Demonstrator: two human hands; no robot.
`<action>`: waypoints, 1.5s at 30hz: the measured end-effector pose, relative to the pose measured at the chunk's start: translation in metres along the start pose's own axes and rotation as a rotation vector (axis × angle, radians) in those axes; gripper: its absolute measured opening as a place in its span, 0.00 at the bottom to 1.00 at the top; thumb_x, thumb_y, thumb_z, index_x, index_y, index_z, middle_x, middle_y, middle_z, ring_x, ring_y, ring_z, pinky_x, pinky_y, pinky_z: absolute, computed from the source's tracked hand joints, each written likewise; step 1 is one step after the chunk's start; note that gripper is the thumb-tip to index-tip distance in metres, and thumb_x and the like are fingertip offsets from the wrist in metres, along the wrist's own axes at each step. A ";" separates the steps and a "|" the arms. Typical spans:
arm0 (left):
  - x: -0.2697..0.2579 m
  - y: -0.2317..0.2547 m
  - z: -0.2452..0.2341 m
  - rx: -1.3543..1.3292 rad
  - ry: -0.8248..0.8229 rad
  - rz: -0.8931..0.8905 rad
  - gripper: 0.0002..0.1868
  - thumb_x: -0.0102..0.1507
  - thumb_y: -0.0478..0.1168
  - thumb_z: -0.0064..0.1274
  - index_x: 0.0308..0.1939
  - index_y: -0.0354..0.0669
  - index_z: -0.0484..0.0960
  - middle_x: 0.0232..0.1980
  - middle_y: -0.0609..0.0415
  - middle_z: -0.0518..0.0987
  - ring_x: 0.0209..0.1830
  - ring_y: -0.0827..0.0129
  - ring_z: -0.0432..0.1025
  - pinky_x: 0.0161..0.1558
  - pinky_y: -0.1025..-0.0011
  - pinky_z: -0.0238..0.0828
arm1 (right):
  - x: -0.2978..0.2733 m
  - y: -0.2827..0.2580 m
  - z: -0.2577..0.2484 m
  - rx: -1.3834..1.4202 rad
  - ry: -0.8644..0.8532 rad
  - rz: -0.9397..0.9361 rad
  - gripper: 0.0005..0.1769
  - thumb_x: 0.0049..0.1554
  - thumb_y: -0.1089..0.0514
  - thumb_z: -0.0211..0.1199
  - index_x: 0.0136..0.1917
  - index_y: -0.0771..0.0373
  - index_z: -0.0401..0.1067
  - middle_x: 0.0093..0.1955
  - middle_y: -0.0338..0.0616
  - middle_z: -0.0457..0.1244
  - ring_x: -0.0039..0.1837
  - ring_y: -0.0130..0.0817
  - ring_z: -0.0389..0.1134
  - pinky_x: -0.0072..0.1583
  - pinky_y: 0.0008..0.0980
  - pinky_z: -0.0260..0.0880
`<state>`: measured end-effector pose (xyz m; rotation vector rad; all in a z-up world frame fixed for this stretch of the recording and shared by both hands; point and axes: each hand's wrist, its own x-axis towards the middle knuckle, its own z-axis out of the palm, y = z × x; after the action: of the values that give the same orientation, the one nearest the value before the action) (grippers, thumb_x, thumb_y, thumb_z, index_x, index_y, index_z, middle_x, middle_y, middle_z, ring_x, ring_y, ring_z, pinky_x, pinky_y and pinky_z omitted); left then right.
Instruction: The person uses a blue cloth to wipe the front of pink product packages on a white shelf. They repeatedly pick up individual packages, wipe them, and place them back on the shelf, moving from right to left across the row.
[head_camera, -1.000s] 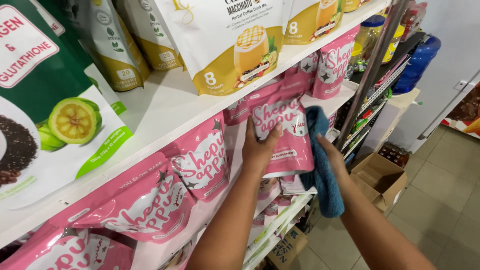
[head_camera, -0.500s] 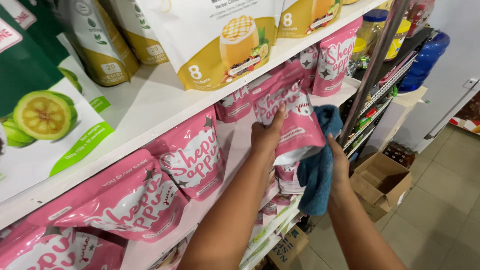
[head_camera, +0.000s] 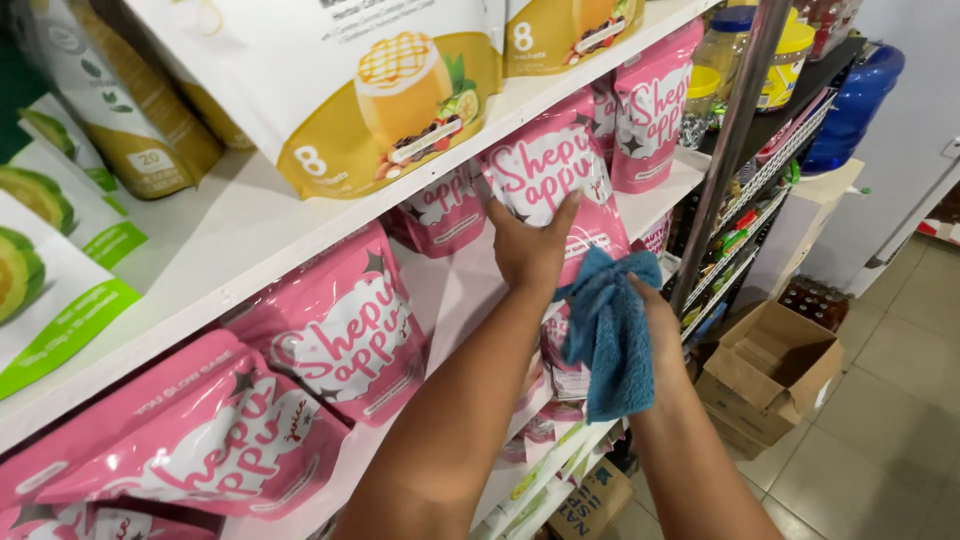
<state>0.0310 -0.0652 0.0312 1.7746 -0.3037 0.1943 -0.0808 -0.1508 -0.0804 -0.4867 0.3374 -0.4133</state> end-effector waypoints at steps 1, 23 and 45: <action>0.002 -0.001 0.001 0.003 -0.003 0.010 0.55 0.44 0.66 0.69 0.64 0.38 0.63 0.53 0.42 0.82 0.51 0.49 0.79 0.52 0.57 0.74 | 0.006 -0.003 -0.008 0.008 -0.004 -0.005 0.20 0.66 0.47 0.51 0.44 0.64 0.71 0.37 0.47 0.68 0.36 0.43 0.70 0.43 0.40 0.74; 0.039 -0.055 0.048 0.074 0.159 0.284 0.49 0.42 0.59 0.77 0.54 0.39 0.67 0.50 0.41 0.79 0.51 0.44 0.74 0.52 0.52 0.70 | 0.062 -0.056 0.033 -0.875 0.075 -0.604 0.12 0.63 0.64 0.55 0.60 0.64 0.71 0.47 0.41 0.67 0.45 0.27 0.65 0.47 0.29 0.67; 0.123 -0.068 0.093 0.137 0.443 0.303 0.59 0.48 0.47 0.75 0.73 0.27 0.55 0.65 0.29 0.72 0.63 0.36 0.68 0.63 0.52 0.64 | 0.195 -0.035 0.059 -1.600 0.015 -0.557 0.33 0.56 0.52 0.62 0.74 0.51 0.61 0.57 0.67 0.66 0.64 0.66 0.62 0.66 0.50 0.62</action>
<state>0.1660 -0.1539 -0.0165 1.7578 -0.2393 0.8276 0.1014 -0.2459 -0.0551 -2.1728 0.5053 -0.6301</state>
